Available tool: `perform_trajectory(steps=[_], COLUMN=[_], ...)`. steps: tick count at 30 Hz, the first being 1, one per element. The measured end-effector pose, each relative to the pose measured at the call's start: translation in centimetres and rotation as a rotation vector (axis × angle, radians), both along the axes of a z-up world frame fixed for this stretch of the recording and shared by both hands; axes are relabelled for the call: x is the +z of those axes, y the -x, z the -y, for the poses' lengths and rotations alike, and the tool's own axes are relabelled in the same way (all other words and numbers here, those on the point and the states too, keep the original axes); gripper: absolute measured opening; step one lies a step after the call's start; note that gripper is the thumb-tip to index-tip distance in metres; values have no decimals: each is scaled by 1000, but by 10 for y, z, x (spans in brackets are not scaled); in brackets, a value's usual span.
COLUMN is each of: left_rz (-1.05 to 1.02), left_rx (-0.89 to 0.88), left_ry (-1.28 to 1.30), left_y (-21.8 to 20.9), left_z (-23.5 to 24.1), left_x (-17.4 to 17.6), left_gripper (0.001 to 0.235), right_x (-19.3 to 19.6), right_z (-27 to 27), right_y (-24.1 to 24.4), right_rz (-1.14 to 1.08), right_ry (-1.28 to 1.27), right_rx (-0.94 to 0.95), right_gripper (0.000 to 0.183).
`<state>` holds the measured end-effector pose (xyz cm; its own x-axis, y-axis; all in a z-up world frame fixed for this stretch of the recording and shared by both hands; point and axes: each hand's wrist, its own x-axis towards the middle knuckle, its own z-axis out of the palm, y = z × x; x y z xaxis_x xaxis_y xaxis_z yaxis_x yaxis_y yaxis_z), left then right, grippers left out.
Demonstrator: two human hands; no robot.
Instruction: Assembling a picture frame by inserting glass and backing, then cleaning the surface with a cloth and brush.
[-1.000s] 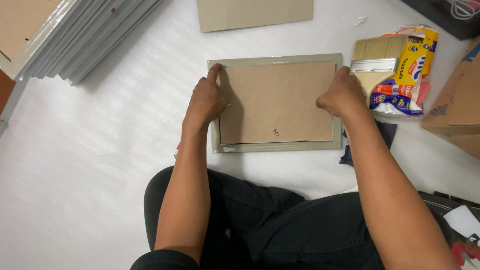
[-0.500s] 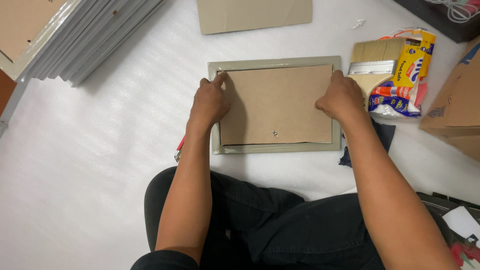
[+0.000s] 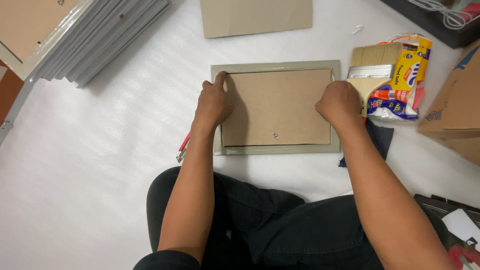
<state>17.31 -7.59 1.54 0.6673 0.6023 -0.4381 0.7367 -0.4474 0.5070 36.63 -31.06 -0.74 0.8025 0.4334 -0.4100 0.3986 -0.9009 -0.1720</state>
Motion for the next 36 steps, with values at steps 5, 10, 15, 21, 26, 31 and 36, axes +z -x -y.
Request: perform_trajectory(steps=[5,10,15,21,26,31,36], left_rz=[-13,-4,-163,-197,-213,-229,-220], left_rx=[-80,-278,-337,-332,-351,-347,-357], left_ry=[-93,-222,-258,-228,-282,-308,-326], left_y=[-7,-16,-17,-19,-24,-21,-23], left_z=[15,33,40,41,46,54,54], left_x=[10,8,2,2,-24,-23,-24], left_gripper=[85,88,104,107,101,84,79], right_x=[30,38,12,13,7,7,18], right_z=[-20,-25,-12,-16,-15,-16,-24], right_y=[20,22,7,13,15,25,30], right_rz=[20,-93,-5,-61,-28,-63,-41], right_ry=[17,-100,-233,-94,-69,-80,-84], right_rx=[95,145,210,180,199,202,149], right_gripper=[77,90,90,90,85,82,100])
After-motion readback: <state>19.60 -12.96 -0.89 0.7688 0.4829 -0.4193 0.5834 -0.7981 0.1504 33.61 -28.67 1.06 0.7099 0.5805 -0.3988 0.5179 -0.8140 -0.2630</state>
